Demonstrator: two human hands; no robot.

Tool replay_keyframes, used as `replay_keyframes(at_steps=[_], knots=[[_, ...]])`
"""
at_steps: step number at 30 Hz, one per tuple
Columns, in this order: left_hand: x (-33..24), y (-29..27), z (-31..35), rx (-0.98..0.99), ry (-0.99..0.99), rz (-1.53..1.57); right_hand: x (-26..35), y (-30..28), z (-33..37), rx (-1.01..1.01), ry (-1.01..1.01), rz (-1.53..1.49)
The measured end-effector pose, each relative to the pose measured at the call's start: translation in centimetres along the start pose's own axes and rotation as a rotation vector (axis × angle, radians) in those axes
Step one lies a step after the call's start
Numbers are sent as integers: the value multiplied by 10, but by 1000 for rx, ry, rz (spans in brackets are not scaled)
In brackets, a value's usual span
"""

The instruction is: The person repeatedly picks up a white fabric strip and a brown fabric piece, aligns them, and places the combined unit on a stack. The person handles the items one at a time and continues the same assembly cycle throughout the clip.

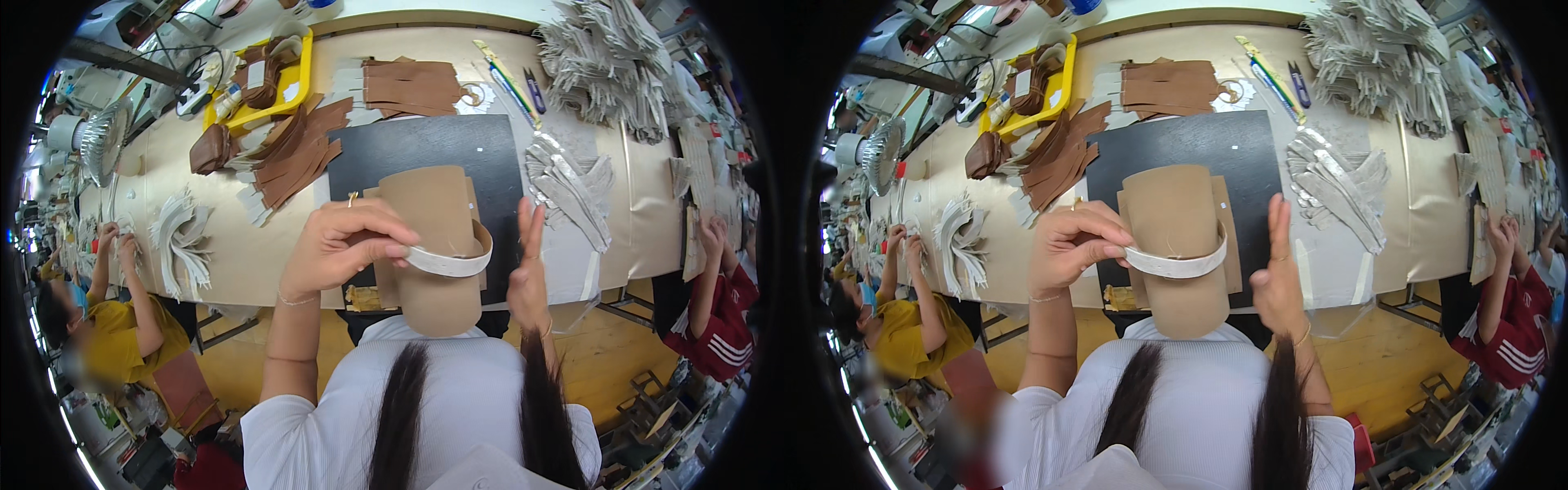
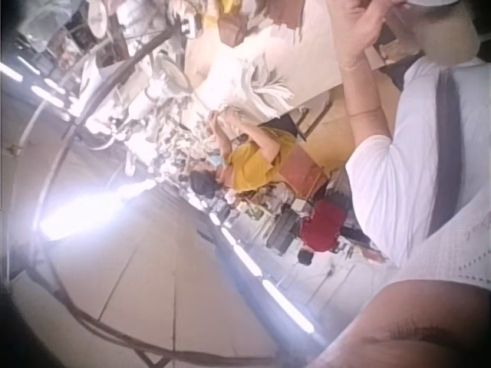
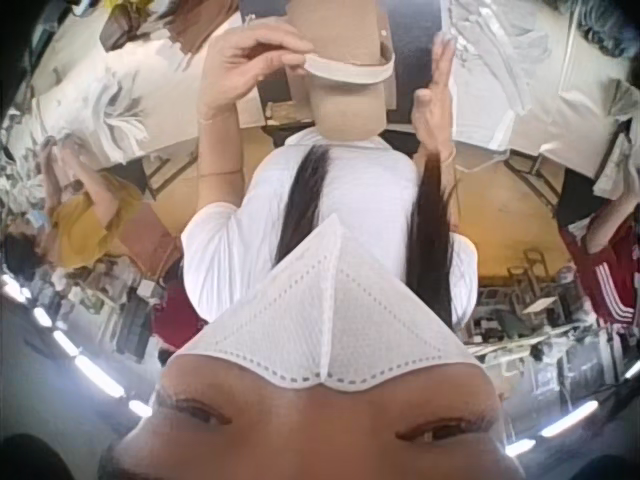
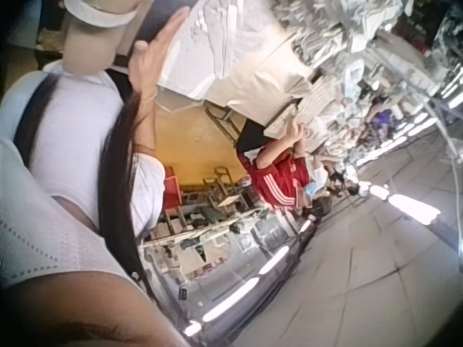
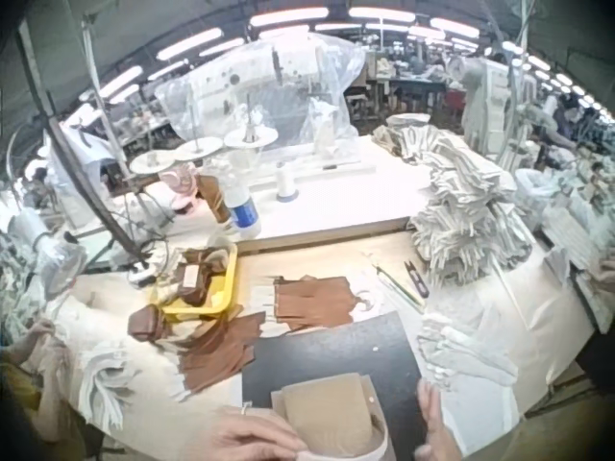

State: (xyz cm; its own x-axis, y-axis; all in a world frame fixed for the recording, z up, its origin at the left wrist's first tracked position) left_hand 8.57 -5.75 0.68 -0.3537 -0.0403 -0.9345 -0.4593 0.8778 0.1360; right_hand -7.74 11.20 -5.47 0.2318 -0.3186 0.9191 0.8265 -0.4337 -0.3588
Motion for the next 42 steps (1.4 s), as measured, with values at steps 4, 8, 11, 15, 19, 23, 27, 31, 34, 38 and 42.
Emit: replay_keyframes(at_steps=[4, 8, 11, 15, 19, 23, 27, 31, 34, 38, 42], knots=[[-24, 5, -47, 46, 270, -34, 0, -63, -18, -376, -21, 229], [23, -44, -55, -251, 87, 63, -21, -111, -28, -711, -3, 463], [85, -87, -46, -326, -186, -92, -55, -127, -44, -719, 51, 594], [132, -132, -16, -266, -361, -461, -67, -124, -60, -744, 56, 732], [111, -134, -26, -153, -257, -838, -80, -127, -60, -721, 57, 730], [96, -165, -52, -187, 13, -1180, -76, -121, -61, -706, 4, 725], [104, -179, -82, -88, -111, -1201, -72, -123, -67, -638, -11, 695], [129, -183, -96, 48, -177, -1167, -74, -124, -73, -594, 6, 720], [141, -183, -105, 117, -287, -1130, -76, -128, -70, -583, 17, 655], [143, -183, -113, 153, -356, -1025, -83, -143, -64, -611, 111, 433], [118, -178, -130, 75, -170, -1018, -72, -153, -57, -641, 114, 156]])
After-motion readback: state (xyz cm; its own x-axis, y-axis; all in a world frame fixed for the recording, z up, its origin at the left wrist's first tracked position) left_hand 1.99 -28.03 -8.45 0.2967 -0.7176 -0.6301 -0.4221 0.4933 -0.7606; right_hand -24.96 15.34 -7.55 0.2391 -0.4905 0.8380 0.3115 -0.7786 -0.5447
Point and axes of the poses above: each hand's wrist, its own z-axis away from the middle knuckle, its own y-axis out of the palm, x = y × z, the point moved 7 cm from there along -z, towards the middle knuckle, and after that the axes turned 15 degrees about y, right-handed, at the moved point
